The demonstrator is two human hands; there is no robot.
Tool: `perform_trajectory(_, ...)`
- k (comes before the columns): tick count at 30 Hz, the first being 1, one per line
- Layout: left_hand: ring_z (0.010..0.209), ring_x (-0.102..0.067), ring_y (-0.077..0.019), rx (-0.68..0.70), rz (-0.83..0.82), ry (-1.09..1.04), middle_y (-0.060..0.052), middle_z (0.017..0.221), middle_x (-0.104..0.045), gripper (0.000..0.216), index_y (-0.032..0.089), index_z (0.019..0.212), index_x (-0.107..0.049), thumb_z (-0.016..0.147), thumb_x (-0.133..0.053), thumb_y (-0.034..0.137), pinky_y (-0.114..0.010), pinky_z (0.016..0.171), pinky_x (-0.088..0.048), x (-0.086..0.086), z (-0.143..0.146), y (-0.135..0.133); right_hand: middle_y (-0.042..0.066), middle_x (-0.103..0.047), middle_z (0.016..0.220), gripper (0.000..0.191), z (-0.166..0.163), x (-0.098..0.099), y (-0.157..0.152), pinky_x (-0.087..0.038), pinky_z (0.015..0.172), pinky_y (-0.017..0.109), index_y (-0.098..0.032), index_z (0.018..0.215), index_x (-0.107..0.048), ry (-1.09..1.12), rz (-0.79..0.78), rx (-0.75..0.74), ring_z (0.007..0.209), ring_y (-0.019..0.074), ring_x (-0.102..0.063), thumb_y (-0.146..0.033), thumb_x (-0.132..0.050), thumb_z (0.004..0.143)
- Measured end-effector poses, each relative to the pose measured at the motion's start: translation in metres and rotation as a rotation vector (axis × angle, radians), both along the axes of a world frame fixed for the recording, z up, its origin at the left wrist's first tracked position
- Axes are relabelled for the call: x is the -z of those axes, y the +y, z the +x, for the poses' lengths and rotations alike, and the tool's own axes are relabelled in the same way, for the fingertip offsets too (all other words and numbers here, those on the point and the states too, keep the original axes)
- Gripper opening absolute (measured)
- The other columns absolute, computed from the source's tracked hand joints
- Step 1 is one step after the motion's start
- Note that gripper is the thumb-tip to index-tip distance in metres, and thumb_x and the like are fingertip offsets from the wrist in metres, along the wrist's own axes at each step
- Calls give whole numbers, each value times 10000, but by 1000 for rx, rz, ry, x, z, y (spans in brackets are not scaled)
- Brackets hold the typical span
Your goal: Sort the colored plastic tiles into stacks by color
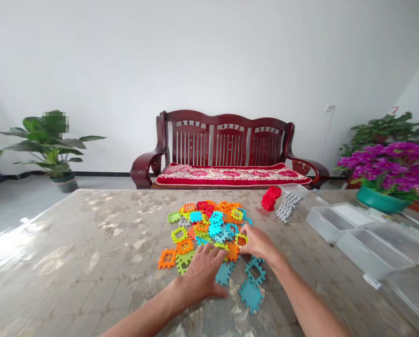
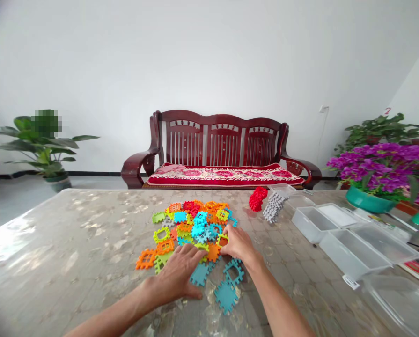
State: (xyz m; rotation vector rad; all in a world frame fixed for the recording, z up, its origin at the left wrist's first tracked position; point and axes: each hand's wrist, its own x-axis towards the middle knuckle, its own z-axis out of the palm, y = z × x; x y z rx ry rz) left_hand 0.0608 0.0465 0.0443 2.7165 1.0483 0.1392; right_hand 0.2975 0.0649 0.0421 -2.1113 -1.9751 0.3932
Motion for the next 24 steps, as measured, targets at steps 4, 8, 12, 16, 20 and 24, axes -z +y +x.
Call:
perform_trajectory(4,1143,-518,-312,56,-15,6,-76,1229,-616,729,268,1266,-535,644,-826,513,-447,982,-401,0,-1,5,45,-709,973,535,4,7,1,-399,702,277,-205,1061,-634,47,-6,17,894,246,-637,-311,-794,562)
perform_trajectory(8,1112,-508,-307,76,27,14,-81,1155,-614,656,242,1207,-549,650,-799,481,-447,1006,-375,-4,1,12,-5,-711,821,443,8,8,6,-408,661,278,-238,918,-684,117,-26,35,789,233,-627,-287,-825,501)
perform_trajectory(12,1083,-506,-305,67,31,14,-73,1110,-615,611,236,1127,-556,615,-777,487,-461,1029,-350,-4,5,15,-10,-700,749,412,10,6,9,-412,637,285,-245,875,-713,166,-76,-12,726,229,-611,-275,-832,481)
perform_trajectory(16,1076,-518,-306,51,55,-10,-86,1114,-618,625,224,1123,-563,597,-770,491,-469,1040,-335,-2,7,17,12,-718,812,367,7,7,8,-411,649,277,-238,875,-714,162,-6,-63,770,232,-613,-278,-805,522)
perform_trajectory(20,1125,-514,-329,71,46,8,-90,1155,-627,794,250,1289,-507,605,-791,536,-507,1064,-310,-3,6,19,17,-721,830,390,4,6,4,-396,622,273,-237,911,-703,130,-10,-32,752,227,-606,-272,-794,533)
perform_trajectory(24,1149,-508,-327,173,40,44,-91,1184,-623,808,248,1343,-463,650,-783,514,-502,1057,-325,-7,1,22,-14,-707,764,406,2,2,4,-371,579,252,-251,905,-704,190,-66,-38,684,193,-584,-265,-812,513)
